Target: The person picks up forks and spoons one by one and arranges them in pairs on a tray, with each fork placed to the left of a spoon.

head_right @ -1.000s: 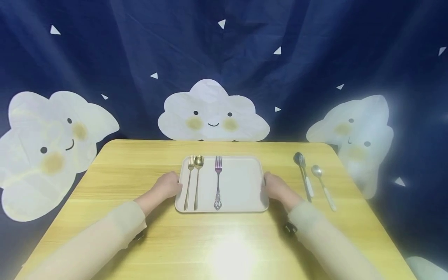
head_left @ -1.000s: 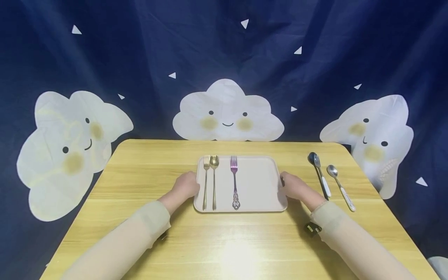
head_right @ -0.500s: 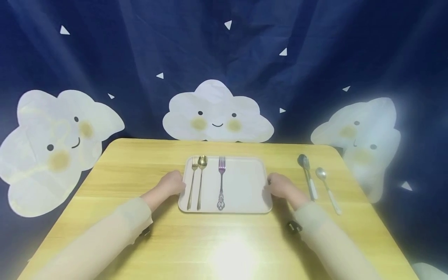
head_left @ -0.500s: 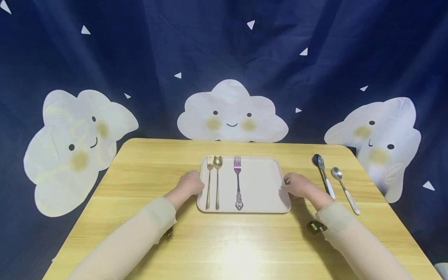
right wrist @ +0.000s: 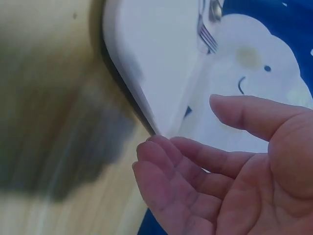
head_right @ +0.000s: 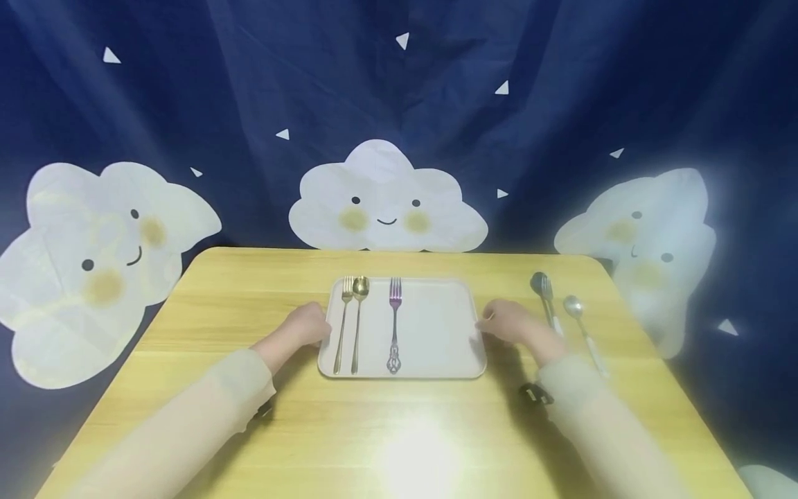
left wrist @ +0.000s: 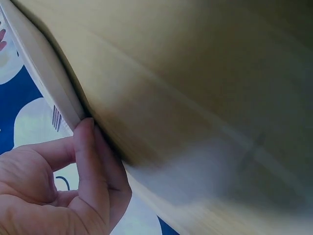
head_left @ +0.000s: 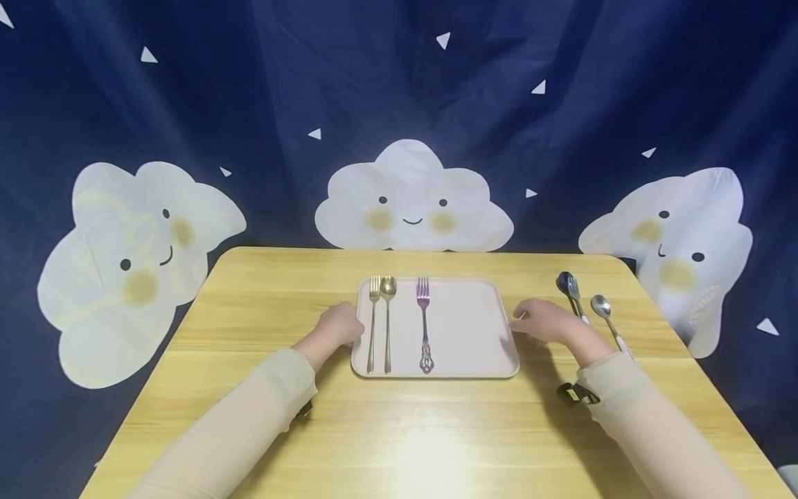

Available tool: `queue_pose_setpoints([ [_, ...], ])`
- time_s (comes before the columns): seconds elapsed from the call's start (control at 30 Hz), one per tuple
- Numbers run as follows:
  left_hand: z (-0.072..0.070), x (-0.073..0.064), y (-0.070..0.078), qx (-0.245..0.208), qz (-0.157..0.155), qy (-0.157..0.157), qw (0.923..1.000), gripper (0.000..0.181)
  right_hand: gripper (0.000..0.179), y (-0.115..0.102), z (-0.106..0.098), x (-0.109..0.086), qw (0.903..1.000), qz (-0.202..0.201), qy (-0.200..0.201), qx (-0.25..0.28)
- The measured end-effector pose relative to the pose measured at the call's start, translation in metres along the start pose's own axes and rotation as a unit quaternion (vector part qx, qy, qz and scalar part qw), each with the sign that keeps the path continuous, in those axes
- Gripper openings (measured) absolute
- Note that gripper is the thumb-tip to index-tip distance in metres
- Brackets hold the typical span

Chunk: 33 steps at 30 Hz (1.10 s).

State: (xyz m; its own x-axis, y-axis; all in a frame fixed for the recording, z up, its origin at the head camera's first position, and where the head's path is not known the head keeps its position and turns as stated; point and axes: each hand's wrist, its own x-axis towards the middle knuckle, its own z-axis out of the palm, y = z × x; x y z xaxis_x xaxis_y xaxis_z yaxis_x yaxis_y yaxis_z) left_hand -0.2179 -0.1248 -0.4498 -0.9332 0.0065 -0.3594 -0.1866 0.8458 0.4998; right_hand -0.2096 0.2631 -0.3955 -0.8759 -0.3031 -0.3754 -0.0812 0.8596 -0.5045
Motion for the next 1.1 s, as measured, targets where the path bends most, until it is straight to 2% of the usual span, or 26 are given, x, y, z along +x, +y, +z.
queue_pose_setpoints([
  [0.27, -0.001, -0.003, 0.002, -0.007, 0.003, -0.003, 1.0000, 0.006, 0.045, 0.005, -0.023, -0.010, 0.9990, 0.017, -0.004, 0.042],
  [0.47, -0.001, -0.003, 0.003, -0.007, -0.002, -0.003, 1.0000, 0.006, 0.045, 0.013, -0.042, -0.015, 0.9991, 0.017, -0.005, 0.039],
  [0.6, -0.003, -0.004, 0.002, -0.015, -0.004, -0.009, 0.9998, 0.006, 0.046, 0.021, -0.052, -0.013, 0.9991, 0.026, -0.001, 0.034],
  [0.73, -0.004, -0.004, 0.002, -0.025, -0.008, -0.018, 0.9995, 0.006, 0.040, 0.028, -0.059, -0.012, 0.9983, 0.036, 0.004, 0.046],
  [0.83, -0.004, -0.003, 0.002, -0.027, -0.010, -0.021, 0.9994, 0.008, 0.037, 0.035, -0.063, -0.009, 0.9970, 0.046, 0.002, 0.063],
  [1.1, -0.005, -0.001, 0.002, -0.028, -0.013, -0.029, 0.9991, 0.008, 0.026, 0.060, -0.066, 0.002, 0.9946, 0.080, 0.016, 0.064],
])
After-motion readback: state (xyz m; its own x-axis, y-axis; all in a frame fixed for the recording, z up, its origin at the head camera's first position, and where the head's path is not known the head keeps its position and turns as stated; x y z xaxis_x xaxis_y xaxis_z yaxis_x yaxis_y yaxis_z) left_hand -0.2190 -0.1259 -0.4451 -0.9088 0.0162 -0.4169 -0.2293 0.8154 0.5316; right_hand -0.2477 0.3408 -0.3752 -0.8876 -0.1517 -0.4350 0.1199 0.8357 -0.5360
